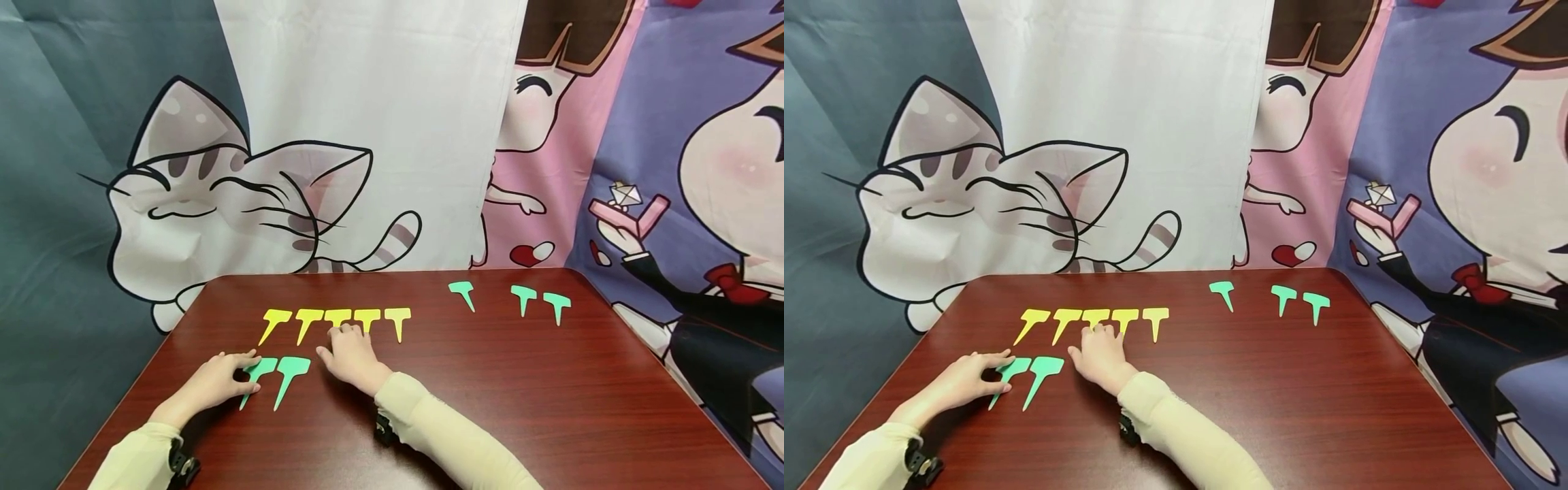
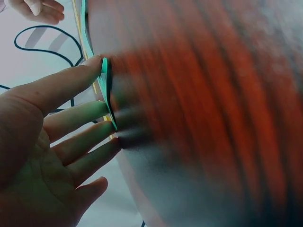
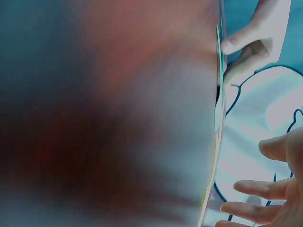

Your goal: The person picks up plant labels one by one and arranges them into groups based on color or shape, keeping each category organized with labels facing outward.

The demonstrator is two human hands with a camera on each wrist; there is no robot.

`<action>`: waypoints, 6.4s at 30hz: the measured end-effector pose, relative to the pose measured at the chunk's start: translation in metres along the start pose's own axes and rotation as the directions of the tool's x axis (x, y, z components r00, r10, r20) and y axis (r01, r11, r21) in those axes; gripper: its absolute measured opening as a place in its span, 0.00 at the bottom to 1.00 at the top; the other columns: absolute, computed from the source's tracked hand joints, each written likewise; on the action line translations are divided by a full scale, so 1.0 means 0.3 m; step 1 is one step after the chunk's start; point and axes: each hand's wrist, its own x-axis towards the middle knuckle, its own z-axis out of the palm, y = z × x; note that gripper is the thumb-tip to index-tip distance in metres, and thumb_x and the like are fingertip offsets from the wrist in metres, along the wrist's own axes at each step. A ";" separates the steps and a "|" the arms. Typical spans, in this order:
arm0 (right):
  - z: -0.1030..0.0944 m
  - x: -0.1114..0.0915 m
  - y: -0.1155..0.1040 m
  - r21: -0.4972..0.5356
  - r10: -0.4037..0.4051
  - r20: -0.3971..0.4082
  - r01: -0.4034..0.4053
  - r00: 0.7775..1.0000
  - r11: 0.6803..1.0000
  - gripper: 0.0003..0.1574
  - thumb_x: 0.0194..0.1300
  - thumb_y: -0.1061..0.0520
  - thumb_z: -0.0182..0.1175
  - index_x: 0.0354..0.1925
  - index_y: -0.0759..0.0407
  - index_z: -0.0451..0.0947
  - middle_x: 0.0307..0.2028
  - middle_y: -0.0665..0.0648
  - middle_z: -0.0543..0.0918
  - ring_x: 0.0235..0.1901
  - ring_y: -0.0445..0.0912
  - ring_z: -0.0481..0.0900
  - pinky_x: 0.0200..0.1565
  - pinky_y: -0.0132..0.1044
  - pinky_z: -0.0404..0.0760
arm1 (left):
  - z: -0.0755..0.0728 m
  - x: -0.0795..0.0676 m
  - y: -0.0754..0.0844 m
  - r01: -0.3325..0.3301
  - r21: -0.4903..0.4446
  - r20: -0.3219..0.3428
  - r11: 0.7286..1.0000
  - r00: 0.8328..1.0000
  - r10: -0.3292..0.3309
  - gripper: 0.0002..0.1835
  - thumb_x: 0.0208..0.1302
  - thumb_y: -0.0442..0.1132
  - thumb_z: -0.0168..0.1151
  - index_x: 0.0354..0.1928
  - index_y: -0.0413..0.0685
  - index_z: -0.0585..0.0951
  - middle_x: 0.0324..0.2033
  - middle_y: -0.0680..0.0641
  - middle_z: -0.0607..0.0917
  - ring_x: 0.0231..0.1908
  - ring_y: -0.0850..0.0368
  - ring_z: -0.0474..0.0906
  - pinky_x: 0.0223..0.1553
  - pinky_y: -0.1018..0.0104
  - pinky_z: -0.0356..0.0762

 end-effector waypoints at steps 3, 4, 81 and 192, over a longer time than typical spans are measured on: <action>-0.010 0.005 0.035 0.004 0.005 -0.012 -0.005 1.000 1.000 0.27 0.68 0.40 0.52 0.52 0.58 0.77 0.51 0.59 0.80 0.54 0.55 0.74 0.54 0.55 0.72 | -0.002 -0.002 0.000 0.000 -0.001 0.001 1.000 1.000 0.000 0.32 0.51 0.48 0.71 0.56 0.36 0.79 0.58 0.30 0.75 0.58 0.30 0.70 0.61 0.33 0.56; -0.014 0.007 0.046 0.009 0.007 -0.014 -0.007 1.000 1.000 0.27 0.68 0.40 0.52 0.53 0.58 0.77 0.52 0.59 0.80 0.55 0.55 0.74 0.55 0.57 0.71 | -0.002 -0.002 0.000 0.000 -0.001 0.001 1.000 1.000 0.000 0.32 0.51 0.48 0.71 0.56 0.36 0.79 0.58 0.30 0.75 0.58 0.30 0.70 0.61 0.33 0.56; -0.222 0.011 0.894 -0.090 0.294 -0.016 -0.294 0.956 0.952 0.32 0.70 0.47 0.51 0.60 0.71 0.68 0.61 0.76 0.66 0.65 0.70 0.57 0.61 0.67 0.59 | 0.003 0.002 -0.005 -0.003 0.017 -0.007 1.000 1.000 0.003 0.32 0.51 0.49 0.71 0.56 0.37 0.79 0.58 0.31 0.75 0.59 0.30 0.69 0.61 0.34 0.57; -0.232 0.044 0.881 0.060 0.373 -0.005 -0.372 0.928 0.926 0.17 0.50 0.60 0.54 0.09 0.53 0.64 0.13 0.52 0.73 0.68 0.71 0.51 0.60 0.76 0.37 | 0.011 0.000 -0.007 0.014 0.007 0.011 1.000 1.000 -0.014 0.33 0.51 0.50 0.71 0.56 0.36 0.78 0.58 0.33 0.76 0.60 0.30 0.68 0.61 0.34 0.56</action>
